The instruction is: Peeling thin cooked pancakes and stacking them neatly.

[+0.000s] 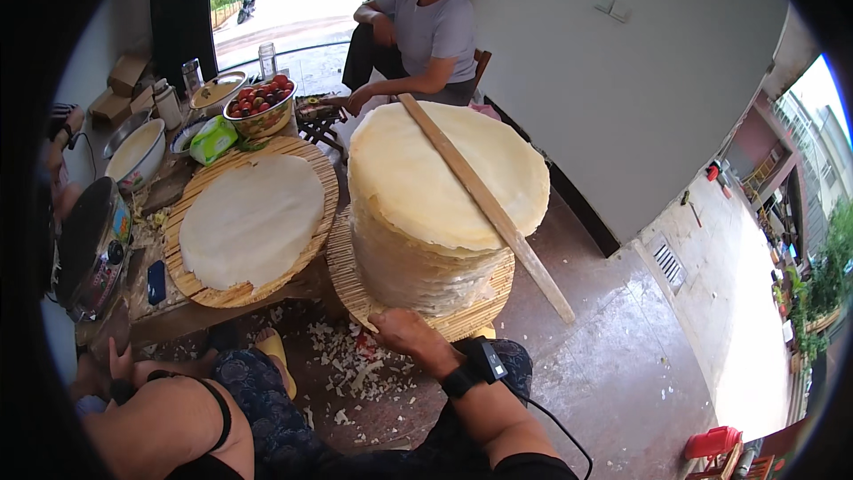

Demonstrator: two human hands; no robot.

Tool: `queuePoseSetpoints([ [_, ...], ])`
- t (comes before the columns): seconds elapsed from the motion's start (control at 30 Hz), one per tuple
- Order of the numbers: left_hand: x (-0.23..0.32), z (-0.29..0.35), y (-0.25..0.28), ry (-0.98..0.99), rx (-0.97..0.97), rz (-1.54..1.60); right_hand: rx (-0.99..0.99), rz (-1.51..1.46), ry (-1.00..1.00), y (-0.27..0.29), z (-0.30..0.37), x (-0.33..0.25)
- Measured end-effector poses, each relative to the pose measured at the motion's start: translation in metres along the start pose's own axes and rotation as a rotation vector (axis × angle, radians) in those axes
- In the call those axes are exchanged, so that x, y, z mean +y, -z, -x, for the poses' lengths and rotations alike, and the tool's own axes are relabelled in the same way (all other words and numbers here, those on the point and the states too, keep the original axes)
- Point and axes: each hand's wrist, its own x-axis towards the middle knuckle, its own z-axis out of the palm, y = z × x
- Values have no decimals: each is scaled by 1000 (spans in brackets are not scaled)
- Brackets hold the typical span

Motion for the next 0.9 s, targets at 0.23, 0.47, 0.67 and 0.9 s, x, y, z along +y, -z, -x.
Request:
queuePoseSetpoints([
  [0.23, -111, 87, 68, 687, 132, 8, 37, -19, 33, 1, 0, 6],
  [0.47, -189, 160, 114, 1053, 274, 194, 64, -7, 31, -5, 3, 7],
  [0.67, -216, 188, 136, 1152, 395, 438, 74, -26, 36, 4, 7, 6],
  [0.9, -232, 205, 166, 1145, 412, 805, 82, -48, 51, 5, 12, 7],
])
